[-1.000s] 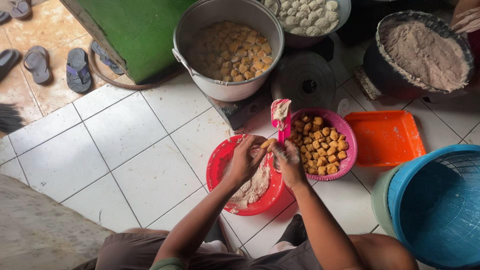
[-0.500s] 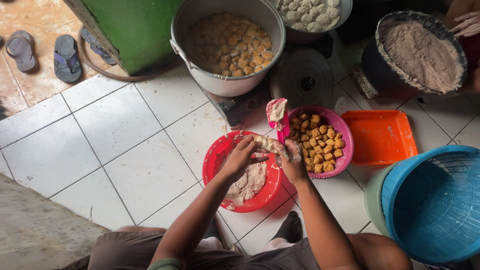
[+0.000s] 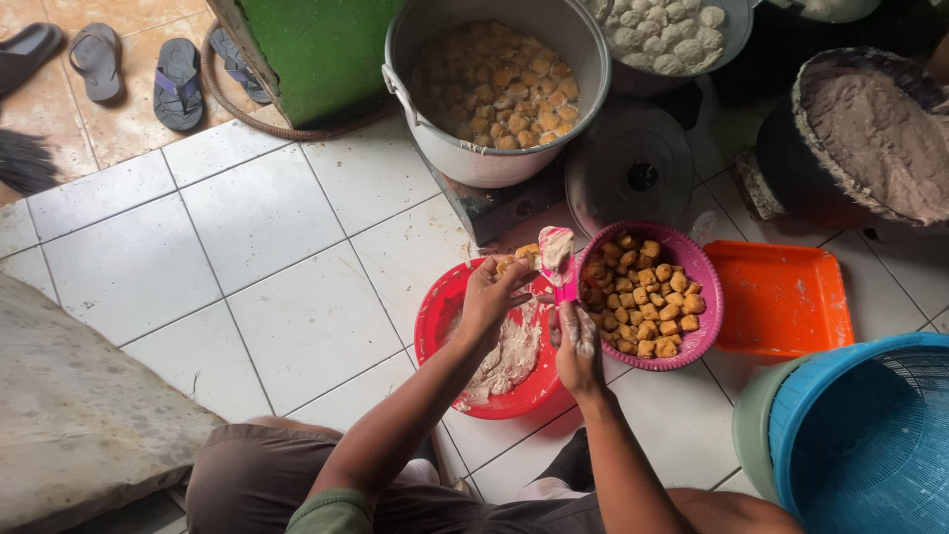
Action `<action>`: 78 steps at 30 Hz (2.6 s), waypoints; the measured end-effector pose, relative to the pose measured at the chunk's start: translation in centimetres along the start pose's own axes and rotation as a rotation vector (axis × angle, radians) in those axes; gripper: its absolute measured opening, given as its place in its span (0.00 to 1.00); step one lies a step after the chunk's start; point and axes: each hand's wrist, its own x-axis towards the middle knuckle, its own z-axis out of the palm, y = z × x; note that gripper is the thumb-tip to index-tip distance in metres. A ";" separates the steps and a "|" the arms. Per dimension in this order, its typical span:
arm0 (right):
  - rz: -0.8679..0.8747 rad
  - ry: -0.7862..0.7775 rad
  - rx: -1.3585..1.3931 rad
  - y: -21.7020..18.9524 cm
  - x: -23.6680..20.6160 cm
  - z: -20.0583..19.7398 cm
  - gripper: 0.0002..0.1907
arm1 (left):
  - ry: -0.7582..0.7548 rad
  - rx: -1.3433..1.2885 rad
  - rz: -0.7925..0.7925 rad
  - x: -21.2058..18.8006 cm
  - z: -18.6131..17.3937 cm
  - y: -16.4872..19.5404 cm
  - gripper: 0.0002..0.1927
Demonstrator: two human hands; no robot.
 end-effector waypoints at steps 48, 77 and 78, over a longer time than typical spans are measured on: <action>0.178 0.233 0.330 5.5 2.5 -6.9 0.16 | 0.127 1.157 0.452 16.3 1.5 5.1 0.19; 0.329 0.313 -0.715 17.1 10.3 -9.0 0.16 | -0.131 0.858 0.027 1.7 -6.4 -18.5 0.12; 0.365 0.308 -0.669 16.7 10.2 -9.3 0.15 | -0.141 0.793 0.033 2.3 -6.5 -17.9 0.12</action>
